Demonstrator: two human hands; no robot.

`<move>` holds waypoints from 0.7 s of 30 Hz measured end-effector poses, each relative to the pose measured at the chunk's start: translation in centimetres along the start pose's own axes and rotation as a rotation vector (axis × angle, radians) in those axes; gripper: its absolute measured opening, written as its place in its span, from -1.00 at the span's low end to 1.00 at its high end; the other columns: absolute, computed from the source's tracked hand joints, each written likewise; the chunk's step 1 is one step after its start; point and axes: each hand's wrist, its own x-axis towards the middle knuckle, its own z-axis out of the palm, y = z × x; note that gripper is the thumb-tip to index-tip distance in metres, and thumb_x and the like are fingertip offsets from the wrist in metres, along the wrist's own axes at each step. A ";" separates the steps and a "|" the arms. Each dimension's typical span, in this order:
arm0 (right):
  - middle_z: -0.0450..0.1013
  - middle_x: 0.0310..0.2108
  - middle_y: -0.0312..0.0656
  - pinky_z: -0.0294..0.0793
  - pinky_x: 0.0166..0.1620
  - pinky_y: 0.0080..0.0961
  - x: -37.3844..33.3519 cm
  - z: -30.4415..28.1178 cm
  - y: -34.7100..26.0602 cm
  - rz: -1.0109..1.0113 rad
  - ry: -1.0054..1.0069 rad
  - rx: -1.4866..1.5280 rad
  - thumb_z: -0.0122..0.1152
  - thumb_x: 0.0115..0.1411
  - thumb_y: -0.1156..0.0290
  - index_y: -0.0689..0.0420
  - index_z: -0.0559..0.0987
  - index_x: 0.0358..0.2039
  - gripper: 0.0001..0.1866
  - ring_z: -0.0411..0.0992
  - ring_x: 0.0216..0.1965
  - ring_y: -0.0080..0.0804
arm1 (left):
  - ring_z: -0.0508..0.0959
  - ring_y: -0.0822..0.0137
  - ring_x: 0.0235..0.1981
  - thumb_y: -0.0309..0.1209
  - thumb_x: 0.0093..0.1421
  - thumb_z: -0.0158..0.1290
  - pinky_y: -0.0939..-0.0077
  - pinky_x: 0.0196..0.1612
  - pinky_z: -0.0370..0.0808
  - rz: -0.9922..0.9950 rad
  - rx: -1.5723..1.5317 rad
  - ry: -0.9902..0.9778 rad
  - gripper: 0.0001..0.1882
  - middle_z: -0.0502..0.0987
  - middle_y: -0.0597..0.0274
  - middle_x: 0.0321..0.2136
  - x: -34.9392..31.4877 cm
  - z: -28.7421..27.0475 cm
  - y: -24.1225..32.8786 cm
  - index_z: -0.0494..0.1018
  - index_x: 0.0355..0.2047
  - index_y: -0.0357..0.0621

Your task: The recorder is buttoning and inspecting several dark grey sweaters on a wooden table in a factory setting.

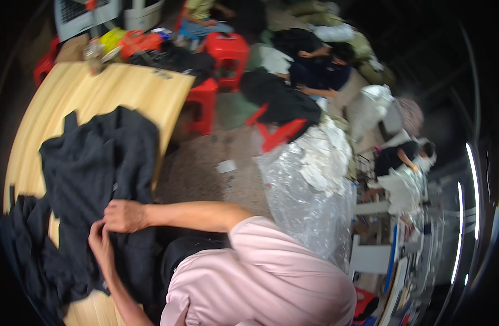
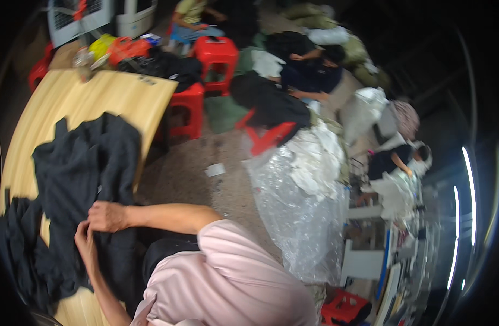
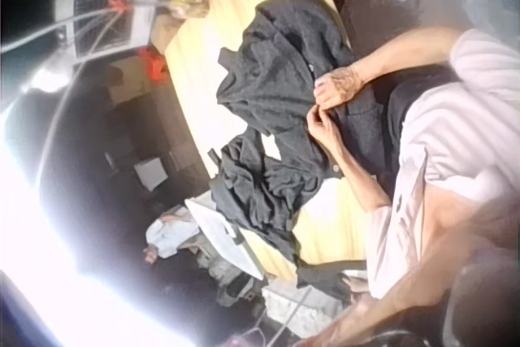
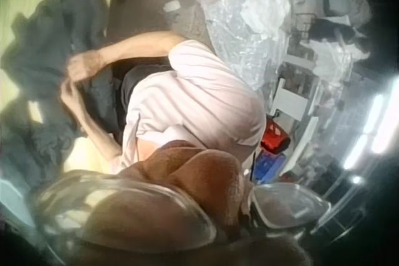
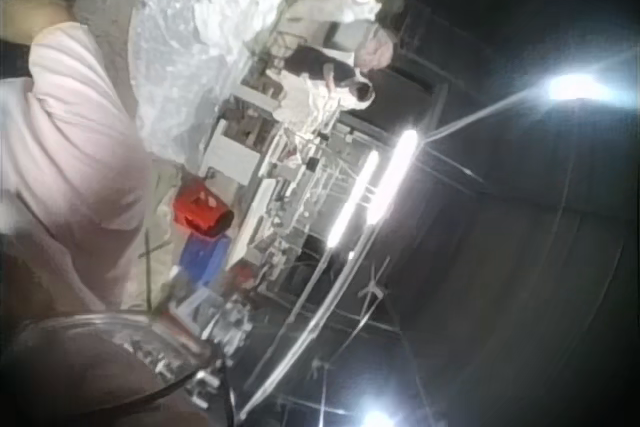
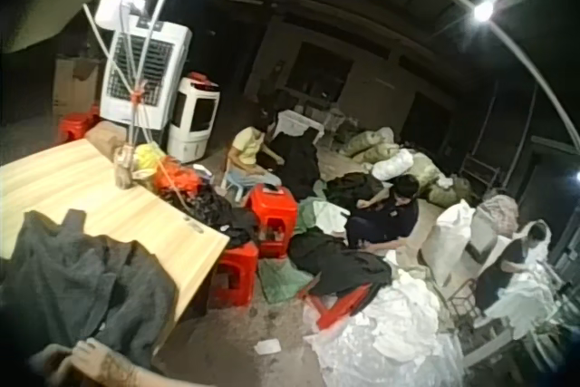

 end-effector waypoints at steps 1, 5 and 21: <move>0.50 -0.33 -0.27 0.50 -0.12 -0.31 0.0 -0.4 0.1 0.009 -0.024 0.029 0.21 0.19 0.31 0.08 0.58 -0.36 -0.87 0.50 -0.22 -0.29 | 0.63 0.40 -0.19 -0.62 0.40 0.13 0.48 -0.02 0.57 0.001 0.035 0.032 -0.86 0.69 0.18 -0.25 0.3 0.5 0.0 0.63 -0.09 -0.37; 0.62 -0.20 -0.12 0.60 -0.08 -0.25 -1.2 -1.4 0.5 0.144 -0.092 0.127 0.22 0.28 0.38 0.21 0.64 -0.22 -0.83 0.61 -0.18 -0.19 | 0.65 0.30 -0.22 -0.52 0.44 0.17 0.41 -0.05 0.56 -0.039 0.068 0.176 -0.86 0.69 0.11 -0.29 0.3 3.1 0.7 0.61 -0.11 -0.38; 0.59 -0.03 -0.02 0.71 -0.21 -0.32 -0.1 -1.1 -0.4 0.163 -0.050 0.090 0.24 0.30 0.40 0.22 0.60 -0.24 -0.86 0.64 -0.20 -0.21 | 0.54 0.52 -0.22 -0.55 0.47 0.16 0.56 -0.08 0.51 -0.065 -0.129 0.055 -0.91 0.62 0.35 -0.29 -1.8 0.7 2.8 0.60 -0.13 -0.35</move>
